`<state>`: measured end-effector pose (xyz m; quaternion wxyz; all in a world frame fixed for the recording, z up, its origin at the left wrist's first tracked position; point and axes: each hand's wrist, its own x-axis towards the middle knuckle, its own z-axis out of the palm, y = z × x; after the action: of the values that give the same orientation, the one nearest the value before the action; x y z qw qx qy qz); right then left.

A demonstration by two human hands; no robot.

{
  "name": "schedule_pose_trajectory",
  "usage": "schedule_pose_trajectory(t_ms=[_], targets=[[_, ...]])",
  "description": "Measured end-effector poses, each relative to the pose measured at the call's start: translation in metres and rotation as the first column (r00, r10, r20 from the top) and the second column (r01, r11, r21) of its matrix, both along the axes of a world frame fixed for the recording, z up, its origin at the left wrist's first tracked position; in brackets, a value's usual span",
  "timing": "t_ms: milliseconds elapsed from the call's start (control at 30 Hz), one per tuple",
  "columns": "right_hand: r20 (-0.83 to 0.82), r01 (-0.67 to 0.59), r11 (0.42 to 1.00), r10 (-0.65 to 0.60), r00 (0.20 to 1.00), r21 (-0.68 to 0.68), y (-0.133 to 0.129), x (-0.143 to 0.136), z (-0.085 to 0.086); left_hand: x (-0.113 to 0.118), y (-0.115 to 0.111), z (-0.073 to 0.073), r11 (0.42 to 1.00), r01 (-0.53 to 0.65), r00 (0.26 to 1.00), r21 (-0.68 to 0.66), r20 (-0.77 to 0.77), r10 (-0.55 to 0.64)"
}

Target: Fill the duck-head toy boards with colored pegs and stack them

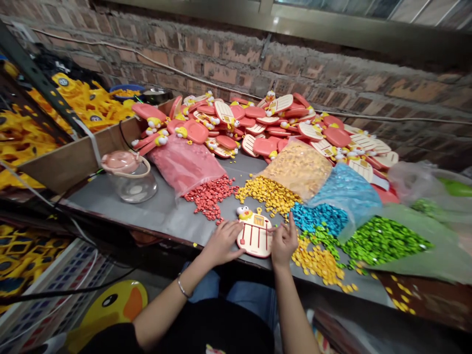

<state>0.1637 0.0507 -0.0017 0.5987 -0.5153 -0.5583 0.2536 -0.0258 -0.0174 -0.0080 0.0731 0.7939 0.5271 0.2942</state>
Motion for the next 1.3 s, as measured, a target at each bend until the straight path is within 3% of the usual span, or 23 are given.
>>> schedule_pose_trajectory(t_ms=[133, 233, 367, 600, 767, 900, 1033, 1167, 1300], targets=[[-0.048, 0.133, 0.991, -0.132, 0.990, 0.021, -0.004, 0.000, 0.002, 0.000, -0.001, 0.003, 1.000, 0.010, 1.000, 0.006, -0.007, -0.010], [-0.141, 0.190, 0.982, -0.189, 0.972, -0.004, -0.004, 0.001, 0.003, 0.000, -0.001, 0.004, 1.000, 0.018, 1.000, 0.010, -0.010, -0.017], [-0.216, 0.267, 0.962, -0.249, 0.944, 0.062, 0.001, 0.000, 0.006, 0.000, 0.000, 0.003, 0.999, 0.035, 0.999, 0.017, -0.028, -0.034], [-0.182, 0.216, 0.970, -0.193, 0.964, 0.113, 0.005, -0.004, 0.007, 0.000, 0.000, 0.003, 0.996, 0.086, 0.993, 0.037, -0.080, -0.082], [-0.142, 0.292, 0.937, -0.267, 0.953, 0.191, 0.005, -0.002, -0.002, 0.003, -0.001, 0.003, 0.995, 0.066, 0.996, 0.070, -0.063, -0.061], [-0.058, 0.155, 0.978, -0.148, 0.987, 0.138, 0.004, 0.000, 0.002, 0.004, -0.002, 0.005, 0.993, -0.073, 0.997, 0.089, -0.004, 0.074], [0.193, -0.137, 0.983, 0.112, 0.975, 0.122, 0.028, -0.008, 0.034, 0.004, -0.003, 0.007, 0.987, -0.128, 0.992, 0.098, 0.025, 0.126], [0.465, -0.430, 0.903, 0.370, 0.804, 0.026, 0.088, -0.045, 0.057, 0.004, -0.003, 0.009, 0.987, -0.122, 0.993, 0.108, 0.022, 0.120], [0.656, -0.399, 0.900, 0.409, 0.634, -0.175, 0.144, -0.096, 0.043, 0.004, -0.003, 0.010, 0.988, -0.116, 0.993, 0.102, 0.024, 0.114]])
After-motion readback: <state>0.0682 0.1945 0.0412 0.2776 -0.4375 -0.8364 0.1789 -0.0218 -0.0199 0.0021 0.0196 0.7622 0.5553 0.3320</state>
